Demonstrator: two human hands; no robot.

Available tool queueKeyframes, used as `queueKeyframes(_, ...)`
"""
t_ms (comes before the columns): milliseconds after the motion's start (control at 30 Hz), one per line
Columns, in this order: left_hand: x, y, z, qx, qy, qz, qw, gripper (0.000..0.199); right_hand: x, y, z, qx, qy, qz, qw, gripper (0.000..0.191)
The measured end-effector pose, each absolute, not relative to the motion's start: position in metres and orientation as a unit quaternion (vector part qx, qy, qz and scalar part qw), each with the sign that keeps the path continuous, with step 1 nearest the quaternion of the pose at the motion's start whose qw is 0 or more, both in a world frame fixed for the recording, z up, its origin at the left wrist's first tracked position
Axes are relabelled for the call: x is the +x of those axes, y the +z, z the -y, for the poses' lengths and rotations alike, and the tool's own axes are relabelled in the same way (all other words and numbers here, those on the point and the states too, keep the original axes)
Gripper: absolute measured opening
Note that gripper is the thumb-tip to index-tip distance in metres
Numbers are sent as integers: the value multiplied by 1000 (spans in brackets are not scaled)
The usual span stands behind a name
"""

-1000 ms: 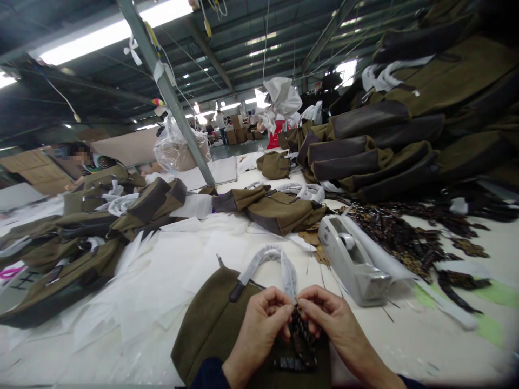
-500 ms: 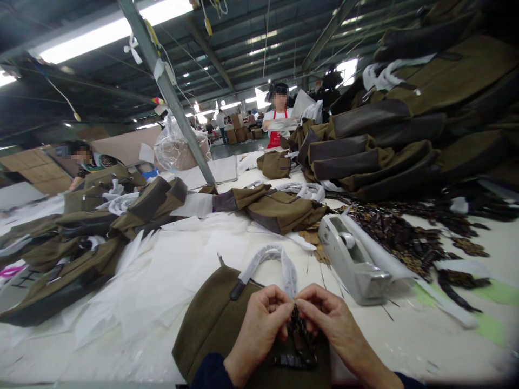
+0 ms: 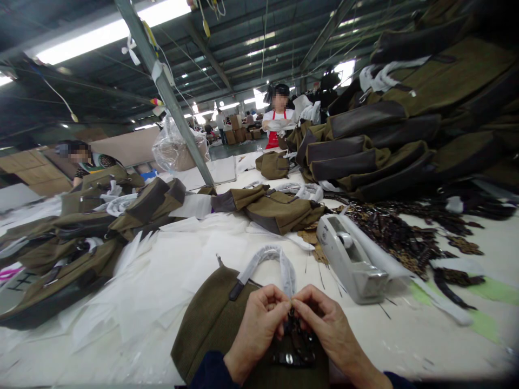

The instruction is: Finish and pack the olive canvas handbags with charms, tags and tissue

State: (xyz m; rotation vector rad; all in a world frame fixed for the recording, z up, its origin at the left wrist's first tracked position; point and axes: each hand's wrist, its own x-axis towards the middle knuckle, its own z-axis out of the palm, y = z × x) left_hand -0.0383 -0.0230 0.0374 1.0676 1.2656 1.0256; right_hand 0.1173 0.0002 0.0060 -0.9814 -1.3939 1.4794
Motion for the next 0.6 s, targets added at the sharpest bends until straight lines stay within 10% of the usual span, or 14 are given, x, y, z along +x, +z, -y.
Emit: queueKeyframes(600, -26, 45, 56, 571, 310, -658, 380, 44, 169, -4, 9, -337, 284, 837, 326, 33)
